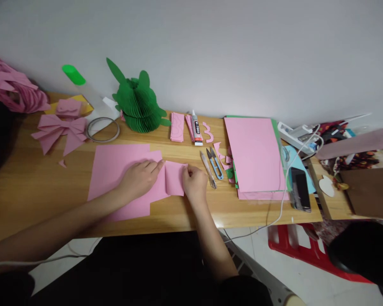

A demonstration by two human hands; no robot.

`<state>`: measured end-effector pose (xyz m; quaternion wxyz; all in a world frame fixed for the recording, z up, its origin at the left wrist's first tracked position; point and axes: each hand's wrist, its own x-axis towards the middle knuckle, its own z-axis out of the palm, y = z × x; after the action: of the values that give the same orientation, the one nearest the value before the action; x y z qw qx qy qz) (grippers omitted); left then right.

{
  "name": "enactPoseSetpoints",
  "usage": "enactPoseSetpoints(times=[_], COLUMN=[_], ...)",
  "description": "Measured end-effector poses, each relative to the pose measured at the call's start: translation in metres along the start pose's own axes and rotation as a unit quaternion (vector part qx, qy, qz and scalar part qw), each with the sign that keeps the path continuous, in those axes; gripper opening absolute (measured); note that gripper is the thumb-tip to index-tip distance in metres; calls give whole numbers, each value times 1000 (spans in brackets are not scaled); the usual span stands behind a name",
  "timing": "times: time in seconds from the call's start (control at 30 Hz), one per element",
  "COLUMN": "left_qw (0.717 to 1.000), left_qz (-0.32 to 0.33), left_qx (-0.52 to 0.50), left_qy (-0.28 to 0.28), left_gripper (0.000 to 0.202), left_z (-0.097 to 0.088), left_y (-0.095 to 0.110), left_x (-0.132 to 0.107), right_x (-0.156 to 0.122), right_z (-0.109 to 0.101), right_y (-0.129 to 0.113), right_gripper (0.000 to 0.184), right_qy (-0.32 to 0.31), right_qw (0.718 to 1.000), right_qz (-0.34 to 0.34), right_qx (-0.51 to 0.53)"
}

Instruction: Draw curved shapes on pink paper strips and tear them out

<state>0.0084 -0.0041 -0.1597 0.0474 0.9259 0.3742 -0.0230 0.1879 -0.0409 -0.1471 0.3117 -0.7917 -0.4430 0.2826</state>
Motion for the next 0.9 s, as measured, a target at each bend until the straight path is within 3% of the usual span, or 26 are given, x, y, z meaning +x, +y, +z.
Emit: enactPoseSetpoints(times=[0.2,0.43,0.9], left_qw=[1000,998,997], left_qz=[-9,-53,-64], left_qx=[-7,-6,13], left_qy=[9,23,45], left_gripper=[49,42,46], left_z=[-1,-8,1], left_y=[0,10,14], left_x=[-1,-2,-6], right_x=[4,7,-4], right_z=[-2,-3,-8], right_y=[9,20,21], right_gripper=[38,34,38], right_qy=[-9,-114,-86], right_qw=[999,974,950], right_qz=[9,71,134], right_qx=[51,184,268])
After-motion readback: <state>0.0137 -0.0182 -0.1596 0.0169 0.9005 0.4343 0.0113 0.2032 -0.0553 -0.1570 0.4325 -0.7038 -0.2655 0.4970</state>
